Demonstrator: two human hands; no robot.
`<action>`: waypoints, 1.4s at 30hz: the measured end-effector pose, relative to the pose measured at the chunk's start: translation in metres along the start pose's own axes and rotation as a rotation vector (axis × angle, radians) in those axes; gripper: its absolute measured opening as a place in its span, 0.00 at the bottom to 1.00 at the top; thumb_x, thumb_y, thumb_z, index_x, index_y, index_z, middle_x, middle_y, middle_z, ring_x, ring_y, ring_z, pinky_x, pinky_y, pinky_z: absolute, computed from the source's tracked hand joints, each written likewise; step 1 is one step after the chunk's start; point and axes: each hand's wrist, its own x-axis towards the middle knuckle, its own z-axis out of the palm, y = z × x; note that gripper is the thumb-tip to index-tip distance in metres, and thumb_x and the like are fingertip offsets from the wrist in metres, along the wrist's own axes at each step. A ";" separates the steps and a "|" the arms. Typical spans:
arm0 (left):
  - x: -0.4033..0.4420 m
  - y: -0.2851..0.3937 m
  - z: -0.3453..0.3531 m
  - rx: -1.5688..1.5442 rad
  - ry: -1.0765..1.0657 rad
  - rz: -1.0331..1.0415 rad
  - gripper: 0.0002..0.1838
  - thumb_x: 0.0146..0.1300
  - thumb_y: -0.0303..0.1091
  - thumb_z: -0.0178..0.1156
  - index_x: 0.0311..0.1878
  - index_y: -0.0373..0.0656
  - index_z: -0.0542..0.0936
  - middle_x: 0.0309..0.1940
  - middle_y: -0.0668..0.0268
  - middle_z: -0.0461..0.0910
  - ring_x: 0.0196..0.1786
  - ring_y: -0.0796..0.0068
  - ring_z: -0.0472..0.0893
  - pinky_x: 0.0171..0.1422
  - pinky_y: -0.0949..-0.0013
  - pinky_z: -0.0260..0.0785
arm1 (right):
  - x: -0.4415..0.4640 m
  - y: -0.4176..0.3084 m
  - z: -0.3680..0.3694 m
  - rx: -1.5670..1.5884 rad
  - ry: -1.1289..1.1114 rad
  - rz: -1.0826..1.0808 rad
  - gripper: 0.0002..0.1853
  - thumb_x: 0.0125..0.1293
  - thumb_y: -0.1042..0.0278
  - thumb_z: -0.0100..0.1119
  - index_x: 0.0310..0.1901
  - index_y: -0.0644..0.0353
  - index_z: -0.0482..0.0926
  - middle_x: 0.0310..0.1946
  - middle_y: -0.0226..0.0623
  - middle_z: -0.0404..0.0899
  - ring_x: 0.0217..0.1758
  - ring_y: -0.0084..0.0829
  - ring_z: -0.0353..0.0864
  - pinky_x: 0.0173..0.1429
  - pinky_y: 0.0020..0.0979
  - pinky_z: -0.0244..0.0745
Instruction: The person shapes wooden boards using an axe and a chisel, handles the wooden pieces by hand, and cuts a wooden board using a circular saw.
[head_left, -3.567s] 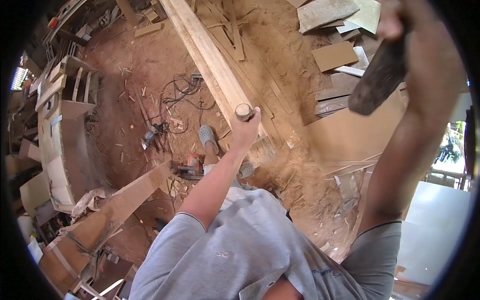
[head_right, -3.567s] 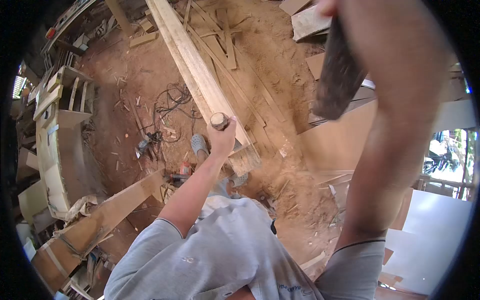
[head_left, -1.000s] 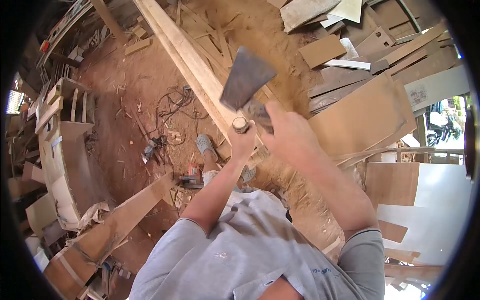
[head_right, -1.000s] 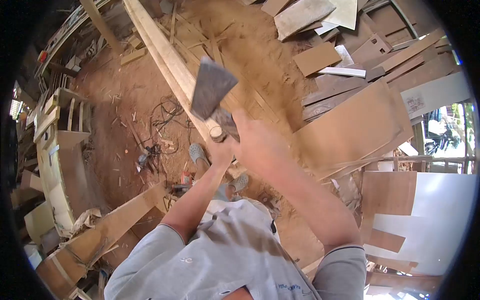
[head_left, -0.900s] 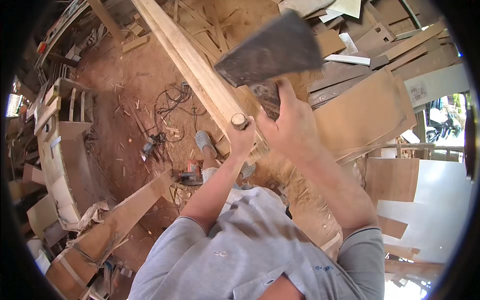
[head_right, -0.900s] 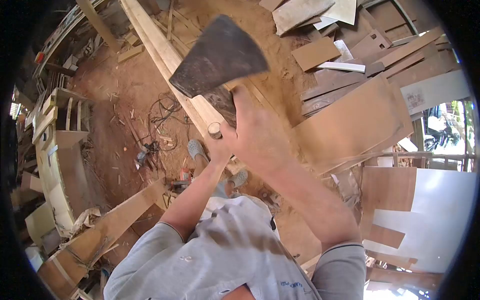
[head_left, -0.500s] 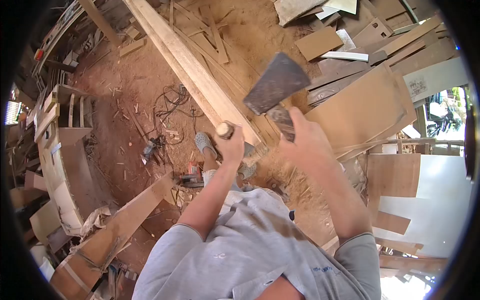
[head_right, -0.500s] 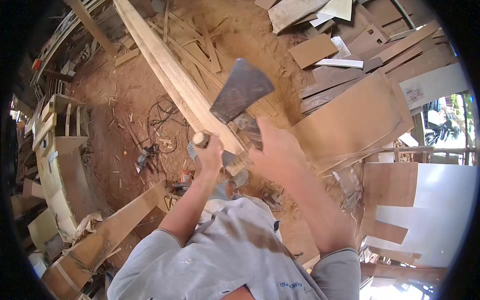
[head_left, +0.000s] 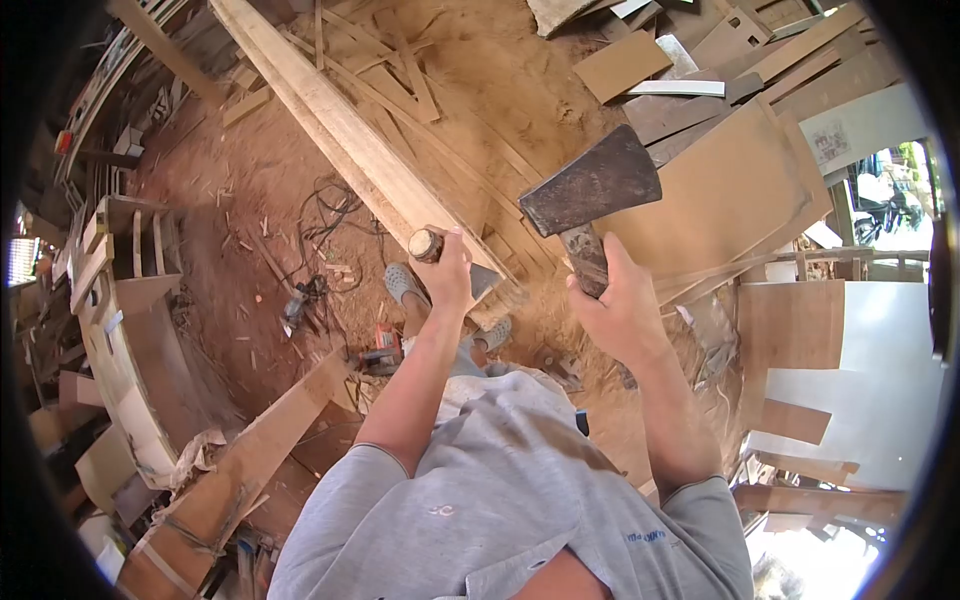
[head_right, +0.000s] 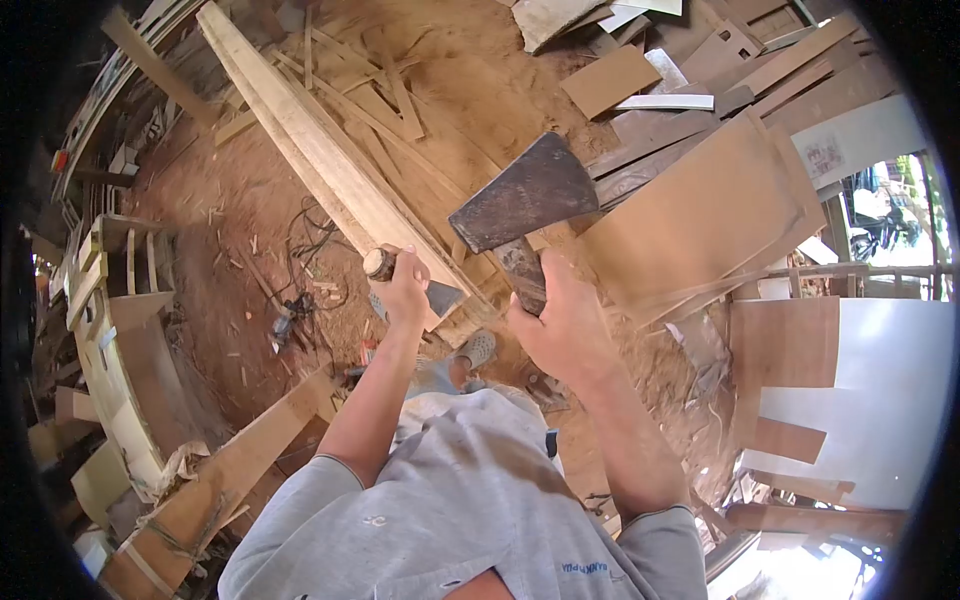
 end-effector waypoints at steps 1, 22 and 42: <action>0.001 -0.001 0.001 0.005 -0.004 0.008 0.13 0.73 0.21 0.59 0.34 0.45 0.68 0.16 0.72 0.66 0.15 0.80 0.65 0.19 0.70 0.57 | 0.001 -0.004 -0.002 -0.005 -0.027 0.029 0.16 0.68 0.69 0.66 0.50 0.66 0.71 0.36 0.58 0.86 0.42 0.60 0.89 0.45 0.50 0.81; 0.010 -0.034 -0.012 0.159 -0.080 0.038 0.06 0.69 0.23 0.68 0.36 0.37 0.80 0.31 0.73 0.79 0.35 0.83 0.77 0.38 0.72 0.71 | 0.035 -0.056 0.014 -0.353 -0.041 -0.339 0.20 0.65 0.65 0.68 0.53 0.63 0.72 0.31 0.56 0.86 0.38 0.60 0.88 0.41 0.55 0.81; -0.001 -0.015 0.007 0.246 -0.033 0.183 0.17 0.70 0.25 0.69 0.27 0.42 0.72 0.23 0.78 0.70 0.28 0.87 0.70 0.31 0.73 0.63 | 0.071 -0.198 -0.066 -0.607 0.681 -0.847 0.16 0.68 0.65 0.66 0.53 0.62 0.77 0.37 0.51 0.88 0.43 0.52 0.91 0.48 0.49 0.85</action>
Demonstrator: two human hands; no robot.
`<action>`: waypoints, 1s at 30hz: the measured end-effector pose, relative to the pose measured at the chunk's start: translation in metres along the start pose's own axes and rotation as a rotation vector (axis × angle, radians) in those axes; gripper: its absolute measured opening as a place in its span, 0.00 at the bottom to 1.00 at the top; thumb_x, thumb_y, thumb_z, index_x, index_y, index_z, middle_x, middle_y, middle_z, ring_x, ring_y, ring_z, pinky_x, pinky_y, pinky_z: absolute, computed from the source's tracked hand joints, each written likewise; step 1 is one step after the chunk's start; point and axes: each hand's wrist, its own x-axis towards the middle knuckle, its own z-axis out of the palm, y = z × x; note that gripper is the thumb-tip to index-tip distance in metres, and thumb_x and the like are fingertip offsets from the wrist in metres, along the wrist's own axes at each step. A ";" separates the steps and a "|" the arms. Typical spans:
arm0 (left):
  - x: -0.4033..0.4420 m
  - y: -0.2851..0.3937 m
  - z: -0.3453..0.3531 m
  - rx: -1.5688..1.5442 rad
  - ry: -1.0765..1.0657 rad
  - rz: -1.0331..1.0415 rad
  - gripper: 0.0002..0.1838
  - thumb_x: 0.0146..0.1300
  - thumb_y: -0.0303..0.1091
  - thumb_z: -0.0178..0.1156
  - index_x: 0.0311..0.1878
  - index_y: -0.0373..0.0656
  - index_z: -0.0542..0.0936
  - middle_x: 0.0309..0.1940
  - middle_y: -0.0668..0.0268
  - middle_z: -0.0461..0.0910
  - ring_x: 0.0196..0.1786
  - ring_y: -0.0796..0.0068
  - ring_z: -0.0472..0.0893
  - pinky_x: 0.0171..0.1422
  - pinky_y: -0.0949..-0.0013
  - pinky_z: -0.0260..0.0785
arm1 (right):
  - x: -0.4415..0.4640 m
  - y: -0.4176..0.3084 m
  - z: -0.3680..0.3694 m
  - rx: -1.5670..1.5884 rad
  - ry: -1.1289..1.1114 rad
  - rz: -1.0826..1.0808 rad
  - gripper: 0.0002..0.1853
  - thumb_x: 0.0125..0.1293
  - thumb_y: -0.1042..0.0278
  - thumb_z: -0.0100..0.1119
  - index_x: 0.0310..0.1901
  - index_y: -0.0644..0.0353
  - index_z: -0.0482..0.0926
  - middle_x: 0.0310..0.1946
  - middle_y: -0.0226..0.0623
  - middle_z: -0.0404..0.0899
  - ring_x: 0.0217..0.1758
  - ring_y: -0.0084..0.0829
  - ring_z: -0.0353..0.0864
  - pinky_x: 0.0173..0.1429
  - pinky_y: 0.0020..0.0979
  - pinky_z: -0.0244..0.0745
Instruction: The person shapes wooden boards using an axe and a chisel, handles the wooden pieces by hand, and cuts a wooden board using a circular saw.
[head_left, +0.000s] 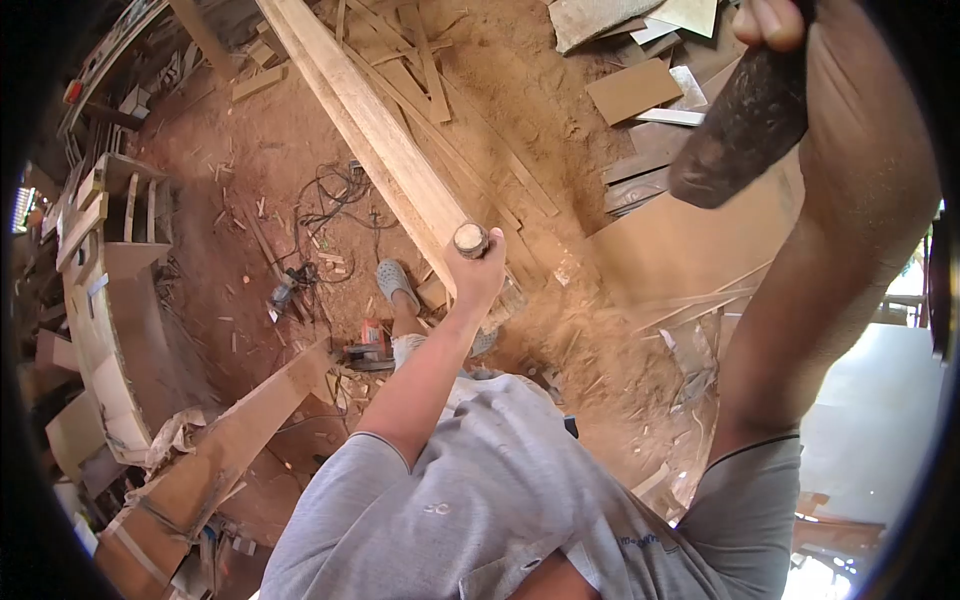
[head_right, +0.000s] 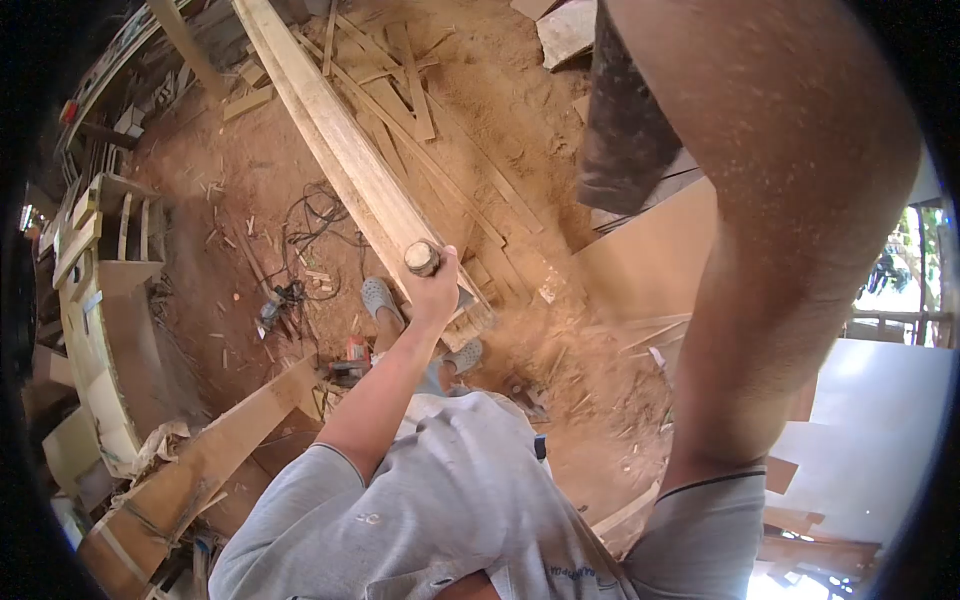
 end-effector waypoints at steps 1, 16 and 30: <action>-0.001 0.000 0.000 0.003 -0.001 0.013 0.16 0.70 0.24 0.69 0.28 0.41 0.73 0.24 0.78 0.71 0.28 0.87 0.71 0.32 0.73 0.64 | -0.014 0.000 0.010 -0.044 -0.100 -0.011 0.16 0.68 0.66 0.66 0.54 0.62 0.76 0.37 0.52 0.88 0.43 0.53 0.91 0.48 0.50 0.86; -0.012 -0.013 0.003 0.061 -0.041 -0.010 0.16 0.69 0.25 0.69 0.29 0.42 0.71 0.25 0.77 0.69 0.30 0.86 0.69 0.33 0.72 0.64 | -0.012 -0.020 0.014 0.224 -0.047 -0.012 0.17 0.68 0.61 0.71 0.49 0.62 0.79 0.38 0.43 0.89 0.39 0.43 0.91 0.46 0.45 0.85; -0.012 -0.031 -0.001 -0.022 -0.060 -0.011 0.08 0.68 0.24 0.69 0.34 0.37 0.79 0.28 0.73 0.79 0.33 0.82 0.78 0.38 0.70 0.72 | -0.087 -0.017 0.036 0.364 -0.687 0.229 0.18 0.68 0.65 0.68 0.52 0.63 0.73 0.37 0.55 0.86 0.46 0.61 0.88 0.49 0.55 0.83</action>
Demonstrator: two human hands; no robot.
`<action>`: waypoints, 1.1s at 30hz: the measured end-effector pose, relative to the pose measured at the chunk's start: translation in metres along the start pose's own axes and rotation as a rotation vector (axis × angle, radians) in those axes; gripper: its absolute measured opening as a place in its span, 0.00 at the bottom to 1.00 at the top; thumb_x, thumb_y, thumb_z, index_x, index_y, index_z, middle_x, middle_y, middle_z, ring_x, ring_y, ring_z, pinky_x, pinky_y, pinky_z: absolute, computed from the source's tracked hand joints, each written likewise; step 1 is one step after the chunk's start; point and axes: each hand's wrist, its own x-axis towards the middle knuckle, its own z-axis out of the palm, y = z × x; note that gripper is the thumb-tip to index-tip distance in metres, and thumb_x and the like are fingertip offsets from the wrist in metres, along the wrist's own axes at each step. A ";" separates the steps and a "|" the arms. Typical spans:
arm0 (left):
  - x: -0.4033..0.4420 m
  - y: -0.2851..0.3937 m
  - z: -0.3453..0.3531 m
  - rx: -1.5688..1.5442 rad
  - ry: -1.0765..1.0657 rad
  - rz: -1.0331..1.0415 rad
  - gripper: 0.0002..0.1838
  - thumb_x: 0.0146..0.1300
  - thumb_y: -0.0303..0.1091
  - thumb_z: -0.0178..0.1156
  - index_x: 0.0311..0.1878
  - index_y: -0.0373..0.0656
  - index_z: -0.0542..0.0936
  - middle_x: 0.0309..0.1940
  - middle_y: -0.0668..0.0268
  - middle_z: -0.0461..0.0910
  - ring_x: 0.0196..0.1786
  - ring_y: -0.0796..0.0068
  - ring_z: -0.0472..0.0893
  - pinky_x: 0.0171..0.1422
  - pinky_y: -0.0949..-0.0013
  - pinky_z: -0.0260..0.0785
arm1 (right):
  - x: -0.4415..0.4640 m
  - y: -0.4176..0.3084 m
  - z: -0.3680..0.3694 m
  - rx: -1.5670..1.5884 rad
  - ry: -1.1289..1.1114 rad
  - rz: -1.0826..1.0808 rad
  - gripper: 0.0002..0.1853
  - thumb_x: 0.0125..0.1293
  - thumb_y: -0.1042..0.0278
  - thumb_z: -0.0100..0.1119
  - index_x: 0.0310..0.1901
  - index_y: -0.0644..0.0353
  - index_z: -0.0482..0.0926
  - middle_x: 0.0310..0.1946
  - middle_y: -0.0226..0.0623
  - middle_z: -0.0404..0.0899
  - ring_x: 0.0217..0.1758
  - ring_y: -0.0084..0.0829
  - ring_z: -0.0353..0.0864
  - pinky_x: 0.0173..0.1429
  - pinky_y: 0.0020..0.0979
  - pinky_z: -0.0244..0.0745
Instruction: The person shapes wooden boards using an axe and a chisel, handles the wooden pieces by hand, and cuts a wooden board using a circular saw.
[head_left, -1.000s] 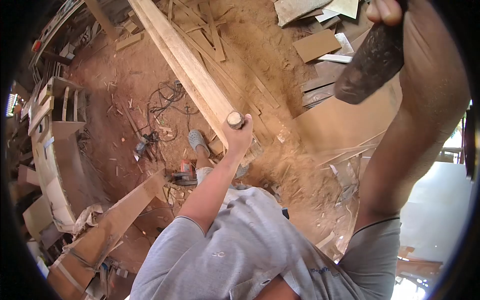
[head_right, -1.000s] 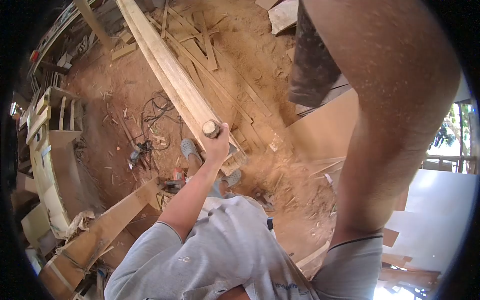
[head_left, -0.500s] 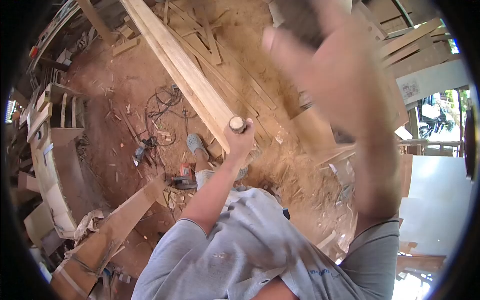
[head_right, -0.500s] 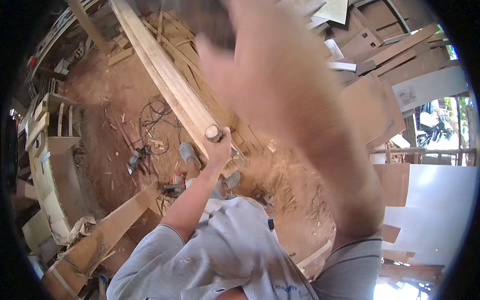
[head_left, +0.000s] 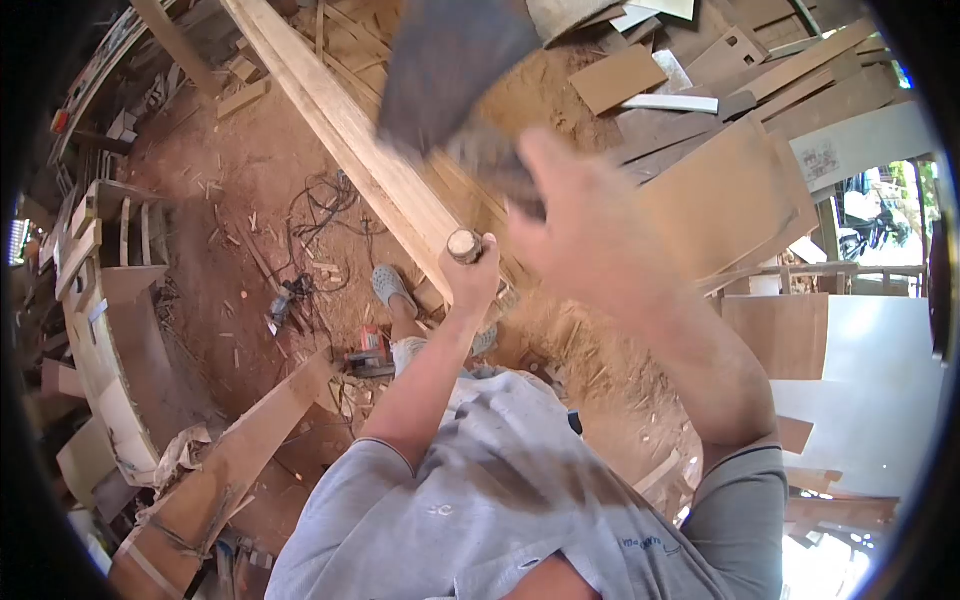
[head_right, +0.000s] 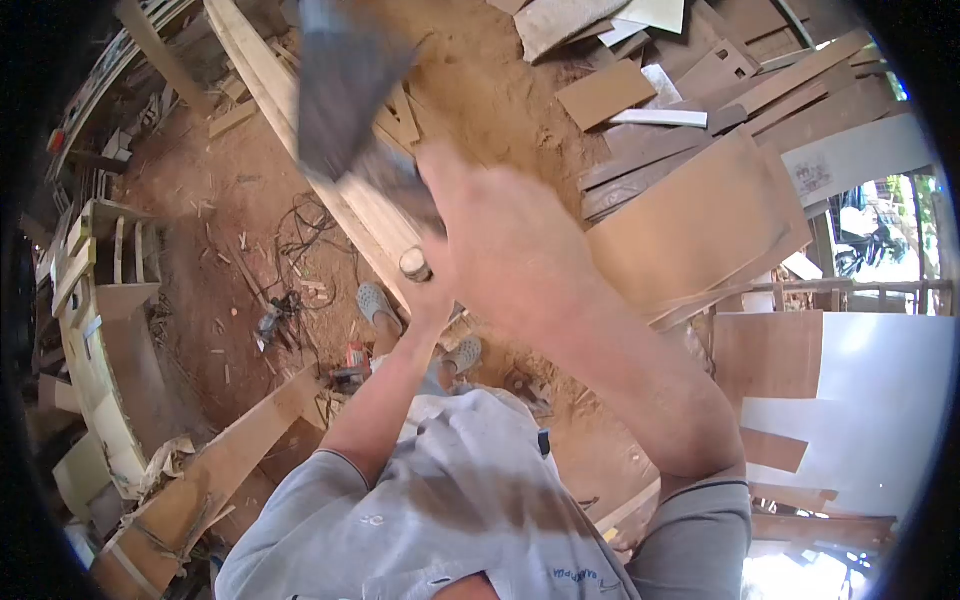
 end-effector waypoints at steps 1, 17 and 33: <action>-0.001 0.000 0.000 0.014 -0.002 0.011 0.08 0.68 0.24 0.69 0.34 0.37 0.79 0.28 0.73 0.79 0.32 0.82 0.78 0.37 0.70 0.72 | 0.003 -0.007 -0.006 0.091 0.117 -0.008 0.18 0.67 0.65 0.69 0.52 0.63 0.73 0.36 0.56 0.86 0.45 0.61 0.88 0.48 0.55 0.83; -0.004 0.011 0.011 -0.103 0.064 -0.032 0.04 0.65 0.19 0.64 0.35 0.37 0.79 0.31 0.74 0.79 0.34 0.84 0.76 0.38 0.71 0.71 | -0.033 0.037 0.064 -0.098 -0.230 0.123 0.18 0.68 0.65 0.64 0.55 0.60 0.73 0.40 0.57 0.87 0.45 0.59 0.89 0.48 0.56 0.83; -0.025 -0.015 -0.003 0.031 -0.113 -0.070 0.15 0.61 0.17 0.64 0.52 0.33 0.82 0.47 0.63 0.85 0.51 0.74 0.83 0.57 0.65 0.77 | -0.044 0.064 0.078 -0.275 -0.397 0.073 0.14 0.66 0.71 0.65 0.50 0.63 0.75 0.33 0.54 0.87 0.41 0.56 0.90 0.45 0.54 0.85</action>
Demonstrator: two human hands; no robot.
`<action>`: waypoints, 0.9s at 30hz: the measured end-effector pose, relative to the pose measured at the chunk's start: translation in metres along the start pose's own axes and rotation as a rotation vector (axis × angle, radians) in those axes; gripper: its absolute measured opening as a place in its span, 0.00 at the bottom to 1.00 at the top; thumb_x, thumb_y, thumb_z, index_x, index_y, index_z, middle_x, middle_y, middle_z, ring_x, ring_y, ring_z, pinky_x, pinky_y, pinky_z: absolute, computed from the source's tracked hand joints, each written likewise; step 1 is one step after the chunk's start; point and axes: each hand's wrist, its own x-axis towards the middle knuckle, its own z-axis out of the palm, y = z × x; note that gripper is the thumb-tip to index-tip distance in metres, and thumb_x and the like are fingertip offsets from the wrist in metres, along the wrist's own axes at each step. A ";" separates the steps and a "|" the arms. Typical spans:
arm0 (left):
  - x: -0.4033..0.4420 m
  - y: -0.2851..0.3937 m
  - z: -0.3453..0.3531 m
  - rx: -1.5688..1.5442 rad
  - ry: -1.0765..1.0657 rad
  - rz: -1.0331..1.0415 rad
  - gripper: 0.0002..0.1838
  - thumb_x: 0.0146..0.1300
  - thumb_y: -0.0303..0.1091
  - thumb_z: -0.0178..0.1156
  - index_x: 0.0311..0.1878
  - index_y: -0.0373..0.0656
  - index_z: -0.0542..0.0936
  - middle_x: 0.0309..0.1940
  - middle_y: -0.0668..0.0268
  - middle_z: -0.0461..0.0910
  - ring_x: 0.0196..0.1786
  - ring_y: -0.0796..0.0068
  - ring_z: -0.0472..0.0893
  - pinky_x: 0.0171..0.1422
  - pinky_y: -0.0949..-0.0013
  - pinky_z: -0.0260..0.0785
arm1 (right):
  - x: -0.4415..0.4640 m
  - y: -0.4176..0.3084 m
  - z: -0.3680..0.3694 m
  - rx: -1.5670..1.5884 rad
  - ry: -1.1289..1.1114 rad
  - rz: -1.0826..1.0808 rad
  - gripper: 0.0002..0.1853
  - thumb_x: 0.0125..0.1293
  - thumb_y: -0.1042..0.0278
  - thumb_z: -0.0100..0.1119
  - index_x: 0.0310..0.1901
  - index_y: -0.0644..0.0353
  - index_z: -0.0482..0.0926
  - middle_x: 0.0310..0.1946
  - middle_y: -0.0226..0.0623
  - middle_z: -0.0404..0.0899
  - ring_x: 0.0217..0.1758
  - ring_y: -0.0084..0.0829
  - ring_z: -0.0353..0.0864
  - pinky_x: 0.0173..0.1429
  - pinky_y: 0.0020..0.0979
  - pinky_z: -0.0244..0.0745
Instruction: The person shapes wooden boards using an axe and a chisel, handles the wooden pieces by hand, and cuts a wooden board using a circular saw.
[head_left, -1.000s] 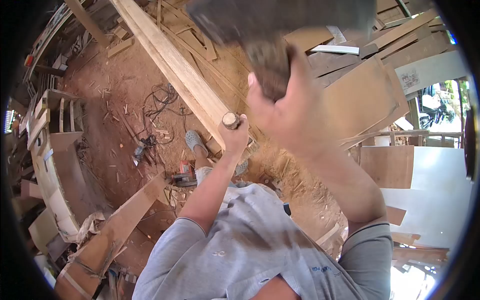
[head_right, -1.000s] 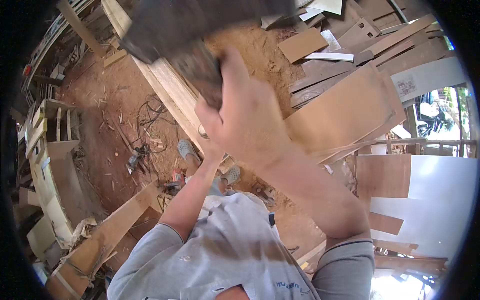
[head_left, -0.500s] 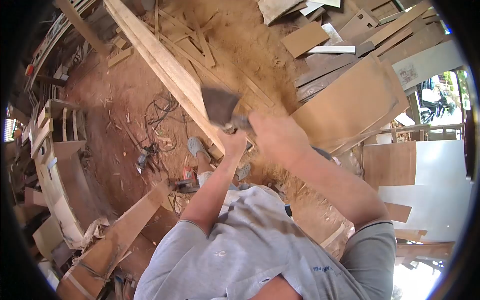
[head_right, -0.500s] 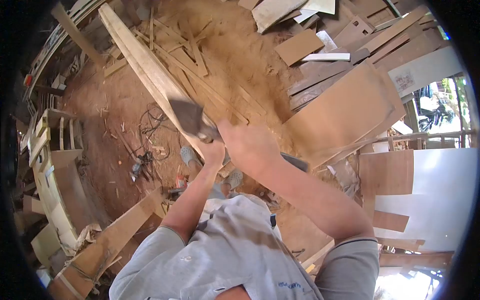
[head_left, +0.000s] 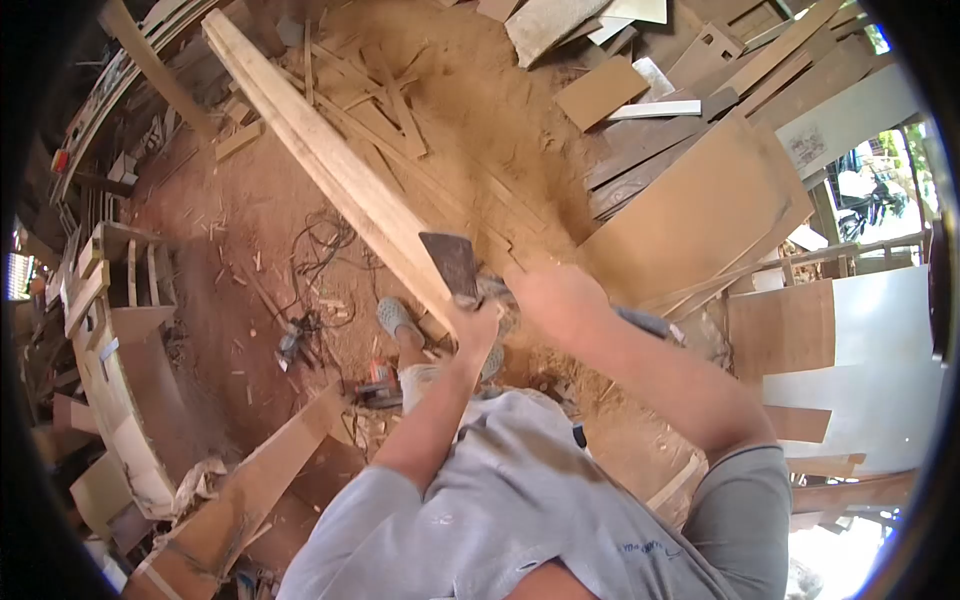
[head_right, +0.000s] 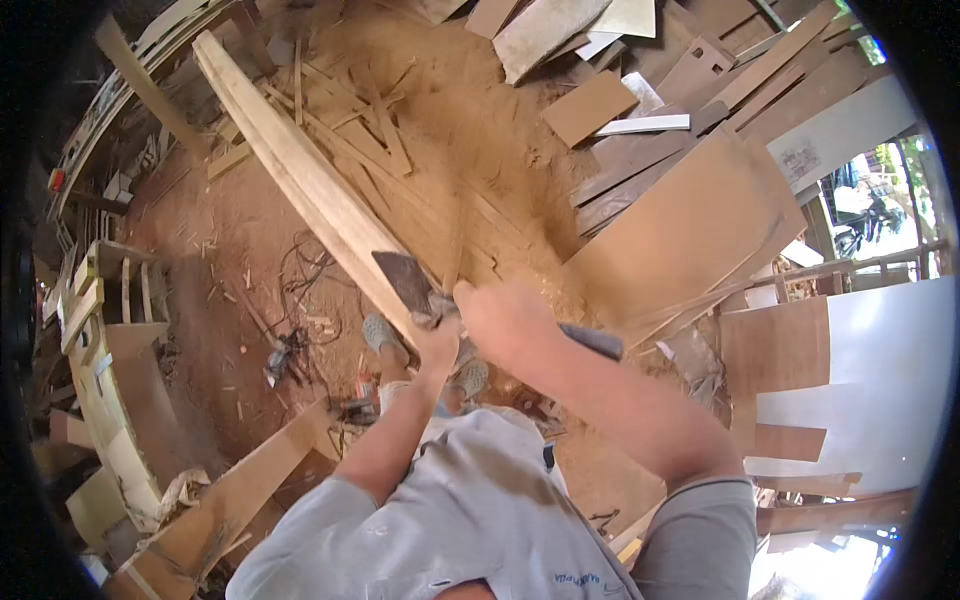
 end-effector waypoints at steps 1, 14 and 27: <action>0.001 -0.011 0.002 -0.064 0.074 -0.007 0.12 0.63 0.18 0.64 0.50 0.36 0.82 0.42 0.67 0.83 0.45 0.77 0.82 0.49 0.69 0.75 | -0.007 0.003 0.005 0.028 -0.044 0.015 0.14 0.66 0.71 0.65 0.50 0.63 0.74 0.33 0.54 0.88 0.41 0.57 0.90 0.46 0.54 0.85; 0.015 0.025 0.003 -0.251 0.151 -0.150 0.11 0.73 0.26 0.62 0.34 0.47 0.72 0.20 0.75 0.70 0.19 0.83 0.69 0.21 0.73 0.57 | -0.022 0.012 -0.009 0.228 0.165 0.140 0.21 0.66 0.66 0.69 0.55 0.63 0.73 0.35 0.55 0.88 0.44 0.58 0.90 0.51 0.55 0.84; 0.002 0.007 0.008 -0.094 0.182 0.074 0.15 0.63 0.18 0.64 0.53 0.34 0.78 0.41 0.68 0.81 0.44 0.78 0.81 0.47 0.71 0.75 | -0.006 -0.001 0.011 0.055 0.030 0.010 0.18 0.65 0.64 0.69 0.52 0.61 0.76 0.33 0.50 0.88 0.41 0.52 0.91 0.44 0.51 0.85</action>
